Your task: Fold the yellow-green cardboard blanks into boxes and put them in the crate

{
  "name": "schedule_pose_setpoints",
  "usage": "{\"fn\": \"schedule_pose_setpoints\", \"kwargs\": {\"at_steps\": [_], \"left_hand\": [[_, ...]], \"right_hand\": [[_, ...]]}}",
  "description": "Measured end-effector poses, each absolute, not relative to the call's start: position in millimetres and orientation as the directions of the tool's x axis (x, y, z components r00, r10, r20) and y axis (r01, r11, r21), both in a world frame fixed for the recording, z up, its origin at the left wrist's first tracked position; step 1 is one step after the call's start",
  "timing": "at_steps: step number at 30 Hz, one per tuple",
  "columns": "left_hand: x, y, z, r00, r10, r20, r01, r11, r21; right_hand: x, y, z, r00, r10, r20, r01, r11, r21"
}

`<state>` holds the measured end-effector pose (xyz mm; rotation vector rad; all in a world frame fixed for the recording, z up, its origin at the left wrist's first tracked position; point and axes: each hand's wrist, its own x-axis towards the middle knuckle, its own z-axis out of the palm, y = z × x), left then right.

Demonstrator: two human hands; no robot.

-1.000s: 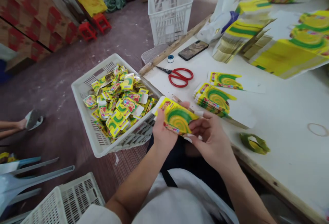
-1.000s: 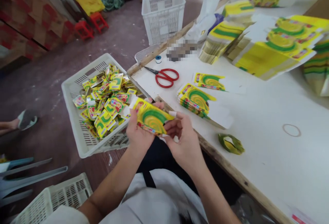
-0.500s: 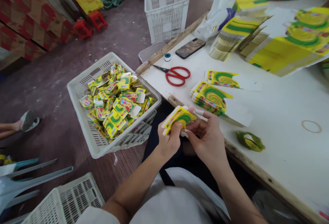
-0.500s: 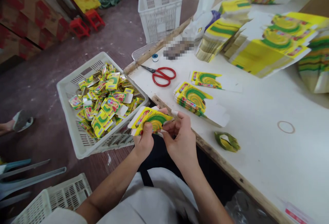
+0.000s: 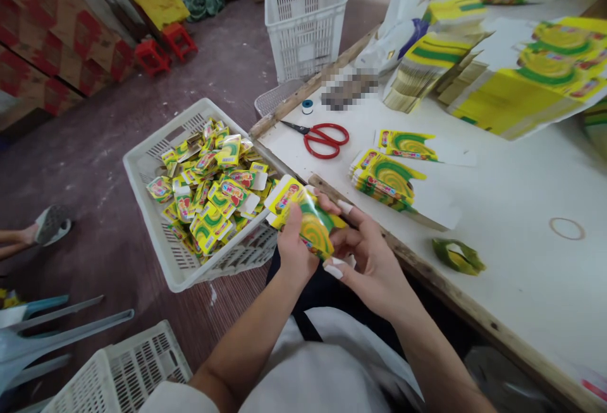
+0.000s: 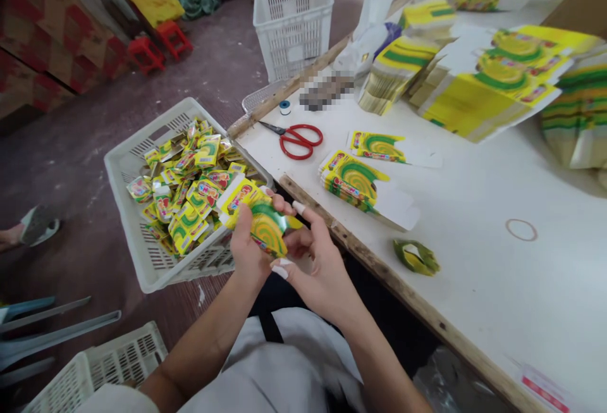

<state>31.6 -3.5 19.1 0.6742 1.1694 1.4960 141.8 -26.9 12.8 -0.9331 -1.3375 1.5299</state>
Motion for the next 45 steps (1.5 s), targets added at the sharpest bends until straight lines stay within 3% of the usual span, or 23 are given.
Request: {"fn": "schedule_pose_setpoints", "kwargs": {"at_steps": [4,9,13,17,20,23,24,27,29,31,33,35,37,40,45], "left_hand": [[32.0,-0.7,16.8,-0.412,0.888,-0.202,-0.367,0.041,0.929],[27.9,-3.4,4.2,-0.267,0.962,-0.061,-0.289,-0.020,0.957],[17.3,-5.9,-4.3,-0.312,0.949,-0.039,-0.274,-0.051,0.960],[-1.3,-5.9,5.1,-0.351,0.936,0.026,-0.202,-0.103,0.974],[-18.1,-9.4,26.7,-0.406,0.887,0.220,-0.064,-0.268,0.961],[-25.2,-15.0,47.1,-0.192,0.914,0.358,0.235,-0.312,0.921],[-24.2,-16.2,50.6,-0.059,0.947,0.317,0.342,-0.279,0.897],[-14.5,-16.9,48.1,0.251,0.968,0.003,0.537,-0.142,0.831],[-6.0,-16.9,39.6,0.290,0.949,-0.122,0.555,-0.063,0.829],[1.1,-18.4,31.1,0.242,0.959,-0.150,0.533,-0.002,0.846],[5.7,-20.9,25.6,0.229,0.963,-0.144,0.492,0.014,0.871],[7.3,-23.0,22.7,0.244,0.964,-0.107,0.453,-0.016,0.891],[6.8,-24.2,20.8,0.257,0.966,-0.040,0.454,-0.084,0.887],[4.9,-25.1,16.5,0.255,0.966,0.030,0.509,-0.161,0.846],[6.3,-26.8,7.4,0.265,0.959,0.100,0.557,-0.237,0.796]], "right_hand": [[136.1,-27.8,9.7,-0.339,0.941,-0.006,-0.060,-0.028,-0.998],[146.6,-14.8,3.7,-0.120,0.993,0.007,-0.046,0.002,-0.999],[156.3,-11.4,10.5,-0.146,0.987,0.060,0.083,0.073,-0.994],[169.7,-8.7,22.6,-0.072,0.965,0.251,0.283,0.261,-0.923],[180.4,-3.9,32.7,-0.035,0.895,0.444,0.539,0.391,-0.746],[180.9,-2.2,37.5,-0.237,0.806,0.542,0.630,0.553,-0.545],[178.9,-2.9,37.2,-0.311,0.771,0.555,0.608,0.611,-0.508],[172.4,-6.8,31.5,-0.392,0.716,0.578,0.560,0.684,-0.467],[170.2,-9.0,25.0,-0.274,0.760,0.589,0.571,0.622,-0.536],[168.4,-10.1,17.5,-0.080,0.837,0.542,0.495,0.505,-0.707],[164.6,-10.9,10.9,0.039,0.922,0.385,0.269,0.361,-0.893],[158.2,-12.3,6.8,0.000,0.987,0.163,0.002,0.163,-0.987],[151.2,-13.8,5.9,-0.104,0.994,-0.036,-0.189,-0.056,-0.980],[145.0,-13.6,7.4,-0.203,0.954,-0.221,-0.307,-0.276,-0.911],[148.7,-8.3,1.3,-0.296,0.911,-0.288,-0.299,-0.374,-0.878]]}}
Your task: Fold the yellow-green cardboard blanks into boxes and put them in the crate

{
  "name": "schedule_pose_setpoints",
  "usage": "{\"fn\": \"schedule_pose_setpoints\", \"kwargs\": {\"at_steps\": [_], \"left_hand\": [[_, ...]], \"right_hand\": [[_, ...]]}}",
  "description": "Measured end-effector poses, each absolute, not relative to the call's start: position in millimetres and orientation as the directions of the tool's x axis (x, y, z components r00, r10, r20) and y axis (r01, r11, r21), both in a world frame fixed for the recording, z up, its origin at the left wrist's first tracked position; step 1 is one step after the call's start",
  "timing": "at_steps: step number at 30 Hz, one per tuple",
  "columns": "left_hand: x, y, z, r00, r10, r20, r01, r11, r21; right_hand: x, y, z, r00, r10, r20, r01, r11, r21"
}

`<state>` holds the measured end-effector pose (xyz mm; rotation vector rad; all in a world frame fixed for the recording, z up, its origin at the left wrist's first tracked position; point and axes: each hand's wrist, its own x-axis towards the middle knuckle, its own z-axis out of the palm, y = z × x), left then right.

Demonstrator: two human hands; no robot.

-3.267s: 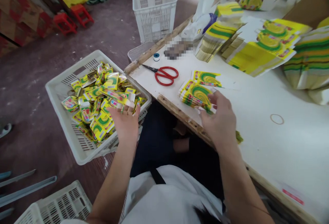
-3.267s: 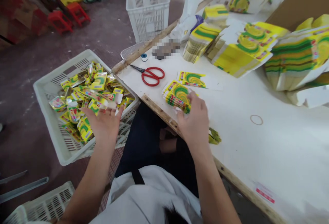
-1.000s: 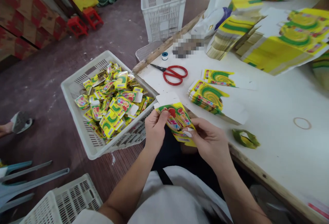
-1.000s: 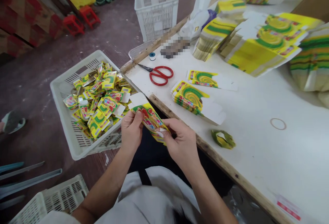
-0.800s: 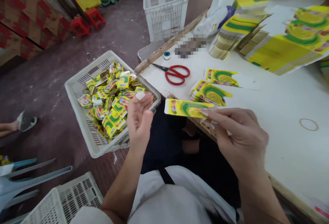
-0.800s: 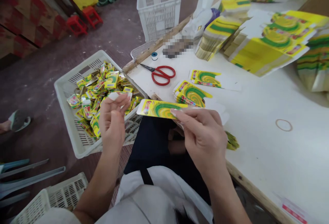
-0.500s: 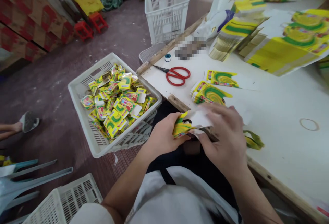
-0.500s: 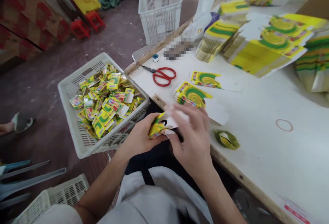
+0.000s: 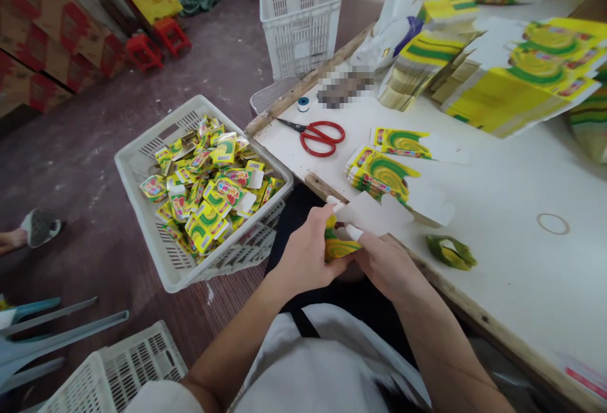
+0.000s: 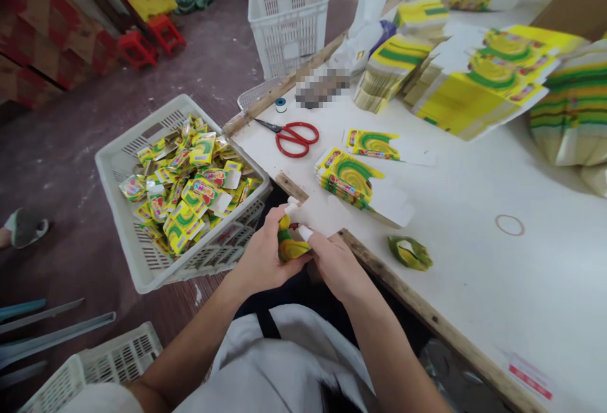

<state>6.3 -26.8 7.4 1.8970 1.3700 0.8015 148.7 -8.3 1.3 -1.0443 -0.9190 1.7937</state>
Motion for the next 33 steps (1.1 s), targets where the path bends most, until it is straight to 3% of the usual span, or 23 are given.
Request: {"fn": "schedule_pose_setpoints", "kwargs": {"at_steps": [3,6,9,12,15,18,24,29,33], "left_hand": [[7.0,-26.1,6.7,0.290,0.944,0.158,0.536,-0.297,0.790],[6.6,-23.9,7.2,0.309,0.944,0.115,0.487,-0.261,0.834],[9.1,-21.5,3.1,0.291,0.956,0.040,0.459,-0.176,0.871],[14.9,-20.9,-4.3,0.193,0.978,0.077,0.473,-0.162,0.866],[18.2,-22.5,-7.4,0.131,0.985,0.117,0.551,-0.170,0.817],[14.4,-23.7,-3.4,0.112,0.992,0.063,0.627,-0.119,0.770],[-6.1,-17.0,9.5,0.172,0.980,0.104,0.657,-0.192,0.729],[-16.8,-12.8,15.4,0.279,0.959,0.040,0.628,-0.214,0.749],[-15.8,-10.7,17.6,0.287,0.955,0.071,0.632,-0.244,0.736]], "right_hand": [[152.8,-10.2,-4.3,-0.263,0.942,-0.208,-0.239,-0.273,-0.932],[156.9,-14.5,-2.3,-0.261,0.965,0.000,-0.037,-0.010,-0.999],[159.9,-16.3,2.4,-0.353,0.915,0.193,0.205,0.277,-0.939],[161.4,-14.4,-0.4,-0.357,0.887,0.294,0.326,0.413,-0.850],[163.4,-10.9,-8.3,-0.220,0.922,0.320,0.358,0.381,-0.853],[166.6,-8.2,-11.9,-0.151,0.928,0.341,0.371,0.373,-0.850],[179.5,-3.8,-8.0,-0.415,0.867,0.275,0.443,0.456,-0.772],[199.5,2.3,-5.5,-0.535,0.825,0.180,0.395,0.433,-0.810],[193.3,-3.0,-3.4,-0.467,0.868,0.171,0.379,0.371,-0.848]]}}
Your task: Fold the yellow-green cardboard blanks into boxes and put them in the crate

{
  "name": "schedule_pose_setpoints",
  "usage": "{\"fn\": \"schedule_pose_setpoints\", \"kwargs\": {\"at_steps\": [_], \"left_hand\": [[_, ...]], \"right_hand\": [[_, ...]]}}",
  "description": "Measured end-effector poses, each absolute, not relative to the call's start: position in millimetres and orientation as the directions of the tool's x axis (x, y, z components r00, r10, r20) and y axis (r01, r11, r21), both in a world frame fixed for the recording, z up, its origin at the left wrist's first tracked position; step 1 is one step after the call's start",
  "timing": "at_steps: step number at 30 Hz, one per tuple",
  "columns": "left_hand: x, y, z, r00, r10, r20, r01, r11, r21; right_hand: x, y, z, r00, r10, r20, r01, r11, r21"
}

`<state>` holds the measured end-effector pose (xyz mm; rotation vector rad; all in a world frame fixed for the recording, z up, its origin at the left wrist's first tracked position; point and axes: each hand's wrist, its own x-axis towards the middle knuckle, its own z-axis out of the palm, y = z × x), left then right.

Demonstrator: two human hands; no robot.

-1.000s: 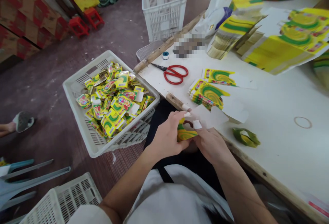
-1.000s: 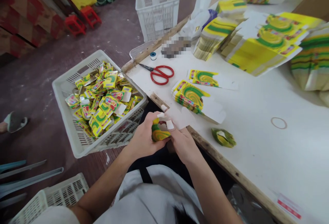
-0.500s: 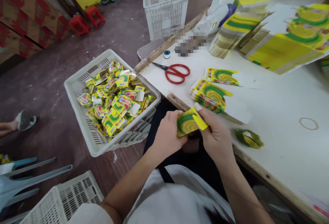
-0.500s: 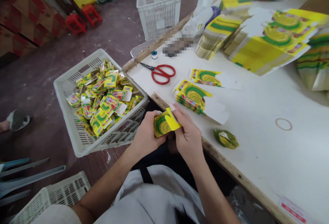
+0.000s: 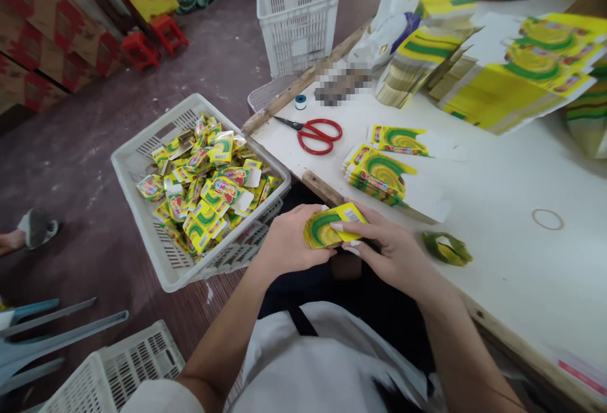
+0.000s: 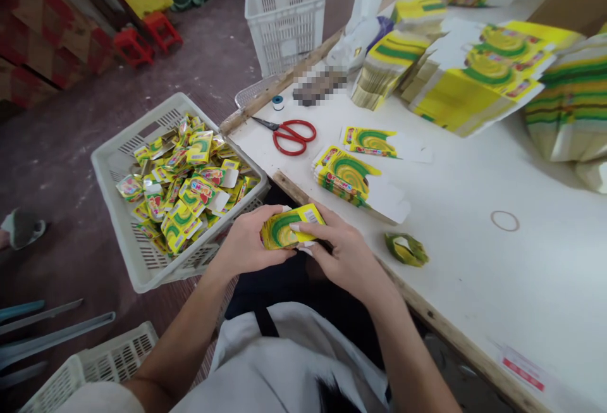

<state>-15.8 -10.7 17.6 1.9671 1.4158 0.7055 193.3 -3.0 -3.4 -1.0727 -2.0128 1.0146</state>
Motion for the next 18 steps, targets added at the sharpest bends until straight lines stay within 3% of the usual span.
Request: {"fn": "schedule_pose_setpoints", "kwargs": {"at_steps": [5,8,11,14,16,18], "left_hand": [[-15.9,-9.4,19.3,0.279,0.956,0.097,0.630,-0.258,0.733],[-14.0,-10.4,19.7,0.244,0.969,0.035,0.615,-0.182,0.767],[-8.7,-11.5,16.5,0.179,0.984,-0.008,0.522,-0.088,0.848],[-6.8,-9.4,10.0,-0.007,1.000,-0.001,0.138,0.002,0.990],[-10.1,-4.9,6.4,-0.222,0.974,-0.036,-0.199,-0.009,0.980],[-15.2,0.9,4.6,-0.369,0.919,-0.141,-0.406,-0.023,0.914]], "right_hand": [[175.7,-12.8,-6.9,-0.397,0.897,0.195,0.415,0.365,-0.833],[171.3,-12.5,-6.8,-0.380,0.899,0.215,0.416,0.374,-0.829],[171.9,-8.7,-3.1,-0.253,0.932,0.259,0.449,0.350,-0.822],[186.8,-1.8,-0.2,-0.085,0.953,0.291,0.511,0.292,-0.809],[205.8,3.5,-1.9,0.038,0.952,0.302,0.660,0.203,-0.724],[226.6,7.8,-7.5,0.088,0.959,0.269,0.827,0.080,-0.556]]}}
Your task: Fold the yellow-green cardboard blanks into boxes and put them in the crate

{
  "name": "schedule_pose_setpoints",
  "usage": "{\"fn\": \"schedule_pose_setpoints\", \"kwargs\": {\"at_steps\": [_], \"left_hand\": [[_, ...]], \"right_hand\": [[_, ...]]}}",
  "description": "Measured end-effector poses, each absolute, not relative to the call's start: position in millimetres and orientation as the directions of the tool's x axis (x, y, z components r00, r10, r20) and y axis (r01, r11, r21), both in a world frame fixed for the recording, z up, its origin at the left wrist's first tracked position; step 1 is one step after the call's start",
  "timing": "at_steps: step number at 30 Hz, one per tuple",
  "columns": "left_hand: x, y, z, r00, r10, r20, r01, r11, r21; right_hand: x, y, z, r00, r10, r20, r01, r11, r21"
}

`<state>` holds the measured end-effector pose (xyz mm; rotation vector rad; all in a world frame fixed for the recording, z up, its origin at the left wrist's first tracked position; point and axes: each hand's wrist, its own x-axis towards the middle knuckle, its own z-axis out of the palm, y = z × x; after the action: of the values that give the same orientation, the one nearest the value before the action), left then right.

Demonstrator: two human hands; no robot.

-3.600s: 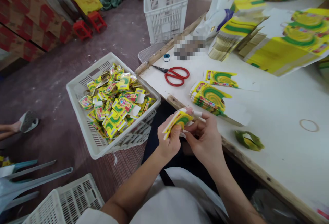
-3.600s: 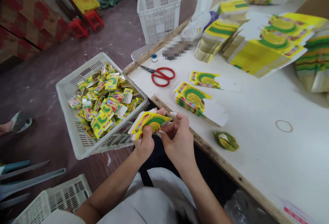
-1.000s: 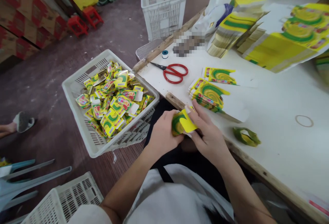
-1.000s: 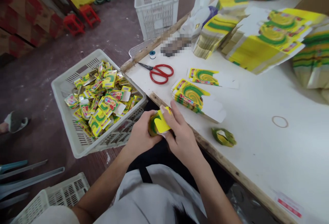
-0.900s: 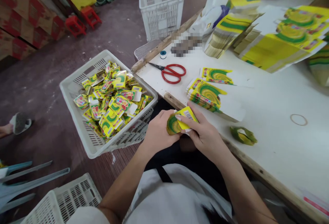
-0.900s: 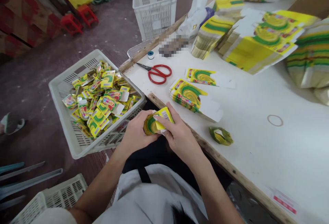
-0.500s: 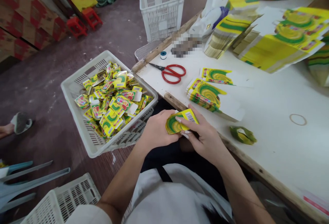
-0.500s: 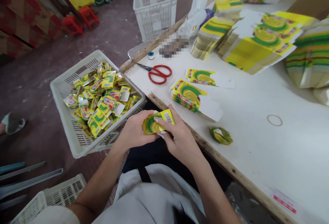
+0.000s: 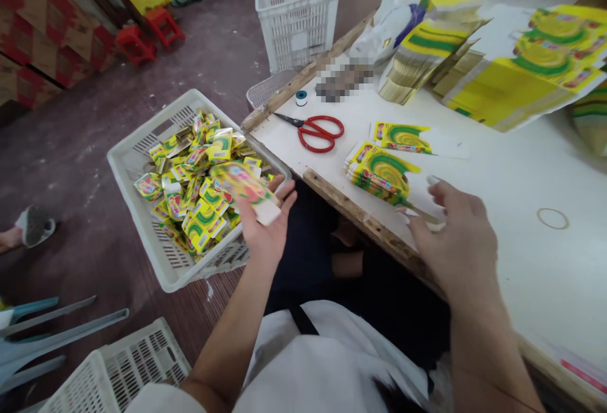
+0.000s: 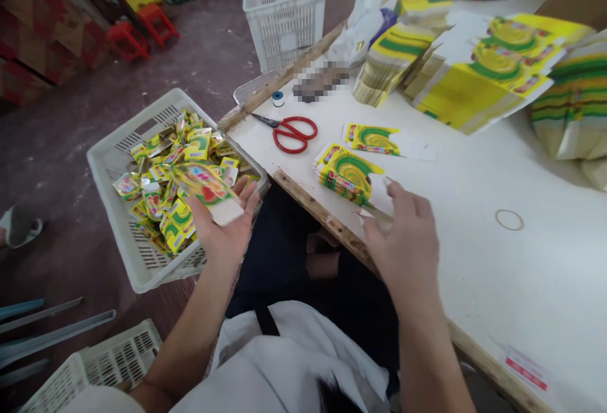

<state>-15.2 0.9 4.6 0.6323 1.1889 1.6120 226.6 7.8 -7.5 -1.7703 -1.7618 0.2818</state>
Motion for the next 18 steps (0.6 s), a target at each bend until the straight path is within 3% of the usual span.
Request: {"fn": "schedule_pose_setpoints", "kwargs": {"at_steps": [2,5,7,13,18], "left_hand": [[-18.2,5.7,4.1,-0.392,0.876,-0.283,-0.492,0.060,0.868],[-15.0,7.5,3.2,-0.327,0.842,-0.430,-0.501,0.231,0.834],[-9.6,5.4,2.1,-0.289,0.863,-0.415,-0.466,0.253,0.848],[2.4,-3.0,-0.8,-0.129,0.940,-0.317,-0.342,0.258,0.904],[5.2,-7.6,0.2,-0.027,0.953,-0.303,-0.276,0.284,0.918]], "right_hand": [[243.1,10.7,-15.4,0.078,0.974,0.213,0.912,0.017,-0.410],[253.1,13.6,-24.7,0.112,0.978,0.176,0.932,-0.042,-0.360],[251.4,14.9,-26.3,0.113,0.977,0.182,0.922,-0.034,-0.386],[234.2,14.5,-22.1,-0.123,0.963,0.241,0.876,0.219,-0.429],[227.0,15.3,-23.3,-0.091,0.943,0.321,0.874,0.231,-0.428]]}}
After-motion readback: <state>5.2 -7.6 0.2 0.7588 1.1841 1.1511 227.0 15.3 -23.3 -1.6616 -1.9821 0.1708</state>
